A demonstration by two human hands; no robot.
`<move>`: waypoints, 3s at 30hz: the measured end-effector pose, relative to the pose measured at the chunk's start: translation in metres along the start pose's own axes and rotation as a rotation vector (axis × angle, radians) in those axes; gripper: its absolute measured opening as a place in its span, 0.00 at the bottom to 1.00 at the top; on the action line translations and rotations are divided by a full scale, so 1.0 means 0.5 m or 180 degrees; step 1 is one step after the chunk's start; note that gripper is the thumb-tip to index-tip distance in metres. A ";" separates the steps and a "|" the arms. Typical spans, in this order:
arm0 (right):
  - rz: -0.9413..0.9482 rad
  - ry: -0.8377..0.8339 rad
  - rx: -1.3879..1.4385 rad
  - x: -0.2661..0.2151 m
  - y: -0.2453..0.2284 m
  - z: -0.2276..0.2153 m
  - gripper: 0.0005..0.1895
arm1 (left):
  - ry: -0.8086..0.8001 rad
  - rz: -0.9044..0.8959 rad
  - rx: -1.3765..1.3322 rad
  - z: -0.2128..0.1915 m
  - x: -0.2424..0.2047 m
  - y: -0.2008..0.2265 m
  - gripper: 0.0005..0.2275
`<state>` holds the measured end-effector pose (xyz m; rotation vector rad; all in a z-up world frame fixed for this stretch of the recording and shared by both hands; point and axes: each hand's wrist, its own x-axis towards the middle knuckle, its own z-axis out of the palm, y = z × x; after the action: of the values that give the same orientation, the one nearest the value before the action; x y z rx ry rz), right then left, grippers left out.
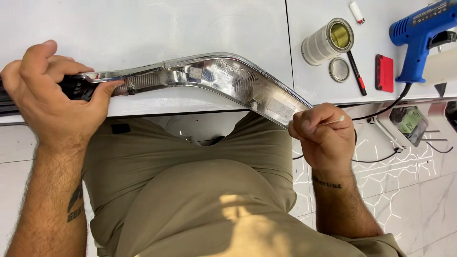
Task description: The person cleans a chrome car trim piece using a cotton swab dipped in a liquid from a can. They repeatedly dip the swab and wipe along the edges and surface of the trim, then set the can and swab aside.
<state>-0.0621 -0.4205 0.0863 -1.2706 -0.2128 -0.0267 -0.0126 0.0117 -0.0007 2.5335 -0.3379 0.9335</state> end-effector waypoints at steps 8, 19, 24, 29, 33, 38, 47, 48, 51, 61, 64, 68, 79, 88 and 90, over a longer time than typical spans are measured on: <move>0.0280 -0.0107 0.0165 0.011 -0.005 0.020 0.13 | 0.0083 0.0028 -0.0096 0.001 0.001 -0.001 0.40; 0.0893 -0.0157 0.0266 -0.020 0.023 0.046 0.10 | 0.0084 -0.0019 0.0008 0.003 0.013 0.003 0.41; 0.0631 -0.0282 -0.0740 -0.013 0.031 0.103 0.19 | 0.0084 -0.0019 -0.0075 -0.006 0.021 0.012 0.41; 0.0769 -0.0556 -0.2428 -0.011 0.021 0.114 0.06 | 0.0200 0.0074 -0.0148 -0.005 0.025 0.011 0.41; 0.0501 -0.0608 -0.2489 -0.008 0.029 0.124 0.06 | 0.0252 0.0063 -0.0177 -0.008 0.025 0.013 0.39; 0.0538 -0.0624 -0.1857 0.009 0.036 0.157 0.23 | 0.0287 0.0044 -0.0188 -0.006 0.025 0.013 0.39; 0.0906 -0.0736 0.0110 0.013 0.060 0.181 0.17 | 0.0229 -0.0058 -0.0231 -0.007 0.027 0.013 0.38; 0.0905 -0.0756 0.0117 0.017 0.049 0.198 0.17 | 0.0237 -0.0063 -0.0213 -0.008 0.026 0.013 0.38; 0.0500 -0.1291 0.0315 0.026 0.007 0.256 0.05 | 0.0245 -0.0069 -0.0236 -0.007 0.028 0.009 0.38; -0.0023 -0.2635 0.0935 0.044 -0.054 0.375 0.17 | 0.0241 0.0120 -0.0170 -0.009 0.028 0.009 0.40; 0.0261 -0.2360 0.0490 0.033 -0.062 0.375 0.10 | 0.0248 0.0131 -0.0174 -0.003 0.023 0.006 0.41; 0.0797 -0.1658 -0.1915 0.060 -0.048 0.379 0.24 | 0.0316 0.0197 -0.0209 -0.002 0.025 -0.001 0.40; 0.0484 -0.1565 -0.3833 0.146 0.069 0.420 0.08 | 0.0472 0.0327 -0.0052 0.005 0.018 -0.008 0.37; -0.1165 -0.1533 -0.2946 0.189 0.096 0.429 0.04 | 0.0639 0.0292 0.0057 0.006 0.024 -0.008 0.30; -0.0963 -0.1367 -0.2666 0.197 0.099 0.430 0.07 | 0.0623 0.0239 0.0102 0.001 0.021 -0.009 0.31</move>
<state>0.0102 -0.1919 0.1165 -2.0604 -0.8259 -0.1110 -0.0025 0.0145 0.0046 2.4462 -0.3623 1.2135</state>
